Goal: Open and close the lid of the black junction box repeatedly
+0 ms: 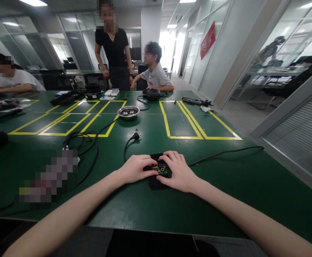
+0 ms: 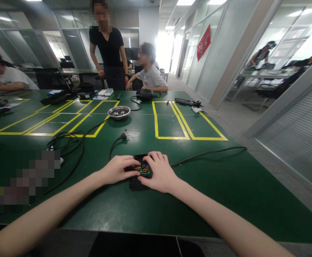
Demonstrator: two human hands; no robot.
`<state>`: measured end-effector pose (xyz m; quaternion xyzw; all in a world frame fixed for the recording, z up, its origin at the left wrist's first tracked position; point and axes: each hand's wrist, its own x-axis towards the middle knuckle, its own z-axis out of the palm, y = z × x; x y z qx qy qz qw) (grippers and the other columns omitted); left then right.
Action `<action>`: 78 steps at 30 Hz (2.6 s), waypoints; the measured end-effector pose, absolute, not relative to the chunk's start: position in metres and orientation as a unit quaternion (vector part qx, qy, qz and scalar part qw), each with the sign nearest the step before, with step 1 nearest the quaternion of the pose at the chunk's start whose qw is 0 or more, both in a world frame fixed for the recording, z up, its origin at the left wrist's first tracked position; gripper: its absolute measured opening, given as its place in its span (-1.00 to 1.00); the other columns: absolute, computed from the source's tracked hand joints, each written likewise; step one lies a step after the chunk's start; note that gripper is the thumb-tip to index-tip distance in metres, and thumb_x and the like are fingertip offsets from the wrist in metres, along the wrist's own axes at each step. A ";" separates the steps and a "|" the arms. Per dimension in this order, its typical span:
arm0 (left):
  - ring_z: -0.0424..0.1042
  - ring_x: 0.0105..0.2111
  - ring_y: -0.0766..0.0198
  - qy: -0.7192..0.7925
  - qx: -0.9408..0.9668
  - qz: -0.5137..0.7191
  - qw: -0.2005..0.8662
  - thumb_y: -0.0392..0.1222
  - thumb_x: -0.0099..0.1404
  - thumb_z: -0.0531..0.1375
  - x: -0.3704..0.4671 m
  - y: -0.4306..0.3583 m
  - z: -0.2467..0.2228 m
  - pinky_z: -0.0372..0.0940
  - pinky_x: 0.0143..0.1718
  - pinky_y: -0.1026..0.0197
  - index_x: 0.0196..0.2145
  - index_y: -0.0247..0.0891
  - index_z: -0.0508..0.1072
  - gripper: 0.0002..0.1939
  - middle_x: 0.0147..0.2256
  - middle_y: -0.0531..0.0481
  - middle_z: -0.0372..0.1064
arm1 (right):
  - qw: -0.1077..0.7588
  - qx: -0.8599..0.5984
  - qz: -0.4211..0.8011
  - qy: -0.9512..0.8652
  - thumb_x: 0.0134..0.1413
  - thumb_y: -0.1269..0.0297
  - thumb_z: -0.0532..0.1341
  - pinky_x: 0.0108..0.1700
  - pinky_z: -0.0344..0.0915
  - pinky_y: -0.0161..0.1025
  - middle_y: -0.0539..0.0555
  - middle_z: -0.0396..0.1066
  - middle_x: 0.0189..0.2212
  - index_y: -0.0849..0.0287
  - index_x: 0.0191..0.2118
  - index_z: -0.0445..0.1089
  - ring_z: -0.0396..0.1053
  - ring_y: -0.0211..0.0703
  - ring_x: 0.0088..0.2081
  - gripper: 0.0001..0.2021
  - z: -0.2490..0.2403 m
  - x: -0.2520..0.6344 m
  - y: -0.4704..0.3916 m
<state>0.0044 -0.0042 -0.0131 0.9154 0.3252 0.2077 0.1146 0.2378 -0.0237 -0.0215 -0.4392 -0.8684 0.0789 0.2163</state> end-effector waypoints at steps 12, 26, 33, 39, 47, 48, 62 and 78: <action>0.53 -0.27 0.25 0.304 0.917 0.207 0.152 0.09 0.51 0.16 -0.006 0.005 -0.014 0.35 -0.22 0.28 0.04 -0.20 0.60 -0.62 -0.21 -0.07 0.52 | 0.241 -0.435 0.090 -0.863 0.02 0.17 0.34 0.08 0.33 0.12 0.23 0.38 0.00 0.11 -0.03 0.38 0.33 0.20 0.06 -0.62 -0.022 0.236 -0.021; 0.51 -0.41 0.30 0.307 0.917 0.212 0.140 0.02 0.51 0.17 -0.012 0.004 -0.007 0.32 -0.34 0.31 0.01 -0.25 0.60 -0.65 -0.32 -0.04 0.54 | 0.266 -0.365 0.130 -0.882 0.15 0.19 0.35 0.25 0.20 0.17 0.21 0.42 0.06 0.12 0.05 0.40 0.28 0.15 0.18 -0.64 -0.014 0.248 -0.014; 0.56 -0.39 0.27 0.360 0.892 0.249 0.114 -0.14 0.51 0.10 -0.014 0.005 -0.008 0.33 -0.32 0.29 -0.13 -0.23 0.62 -0.72 -0.32 -0.02 0.63 | 0.234 -0.298 0.160 -0.912 0.20 0.33 0.29 -0.06 0.37 -0.09 0.13 0.46 -0.20 0.14 -0.26 0.42 0.41 -0.03 -0.12 -0.96 -0.005 0.282 0.009; 0.25 -0.65 0.39 0.421 0.865 0.269 0.048 -0.11 0.47 0.13 -0.016 0.006 -0.002 0.07 -0.51 0.31 -0.38 -0.23 0.56 -0.69 -0.64 0.14 0.32 | 0.228 -0.312 0.144 -0.911 0.33 0.24 0.21 -0.30 0.26 -0.26 0.04 0.45 -0.41 0.14 -0.32 0.41 0.38 -0.16 -0.38 -0.83 -0.006 0.287 0.011; -0.04 -0.68 0.43 0.421 0.845 0.329 0.010 -0.04 0.45 0.11 -0.017 0.000 0.009 -0.08 -0.55 0.30 -0.67 -0.24 0.14 -0.46 -0.72 0.19 -0.01 | 0.287 -0.300 0.126 -0.901 0.42 0.26 0.06 -0.40 0.19 -0.33 0.00 0.45 -0.53 0.16 -0.31 0.44 0.37 -0.27 -0.54 -0.72 0.001 0.289 0.005; -0.05 -0.68 0.44 0.414 0.849 0.327 0.011 -0.04 0.46 0.10 -0.018 -0.001 0.010 -0.09 -0.56 0.29 -0.67 -0.24 0.11 -0.45 -0.72 0.19 -0.05 | 0.294 -0.292 0.123 -0.902 0.41 0.27 0.08 -0.41 0.18 -0.33 -0.01 0.43 -0.55 0.16 -0.32 0.44 0.36 -0.27 -0.56 -0.73 0.002 0.288 0.003; -0.07 -0.68 0.45 0.341 0.903 0.234 0.117 -0.09 0.45 0.08 -0.017 -0.004 0.007 -0.13 -0.57 0.28 -0.65 -0.24 0.08 -0.48 -0.69 0.21 -0.10 | 0.262 -0.262 0.167 -0.914 0.28 0.30 0.19 -0.48 0.13 -0.37 -0.08 0.37 -0.65 0.15 -0.41 0.44 0.28 -0.34 -0.64 -0.78 -0.005 0.280 -0.006; 0.14 -0.64 0.40 0.399 0.884 0.198 0.138 -0.09 0.44 0.14 -0.002 -0.009 -0.007 -0.02 -0.50 0.28 -0.59 -0.25 0.34 -0.57 -0.66 0.15 0.19 | 0.197 -0.298 0.174 -0.918 0.20 0.35 0.18 -0.37 0.14 -0.31 0.00 0.38 -0.55 0.15 -0.49 0.35 0.30 -0.24 -0.50 -0.78 0.000 0.278 -0.006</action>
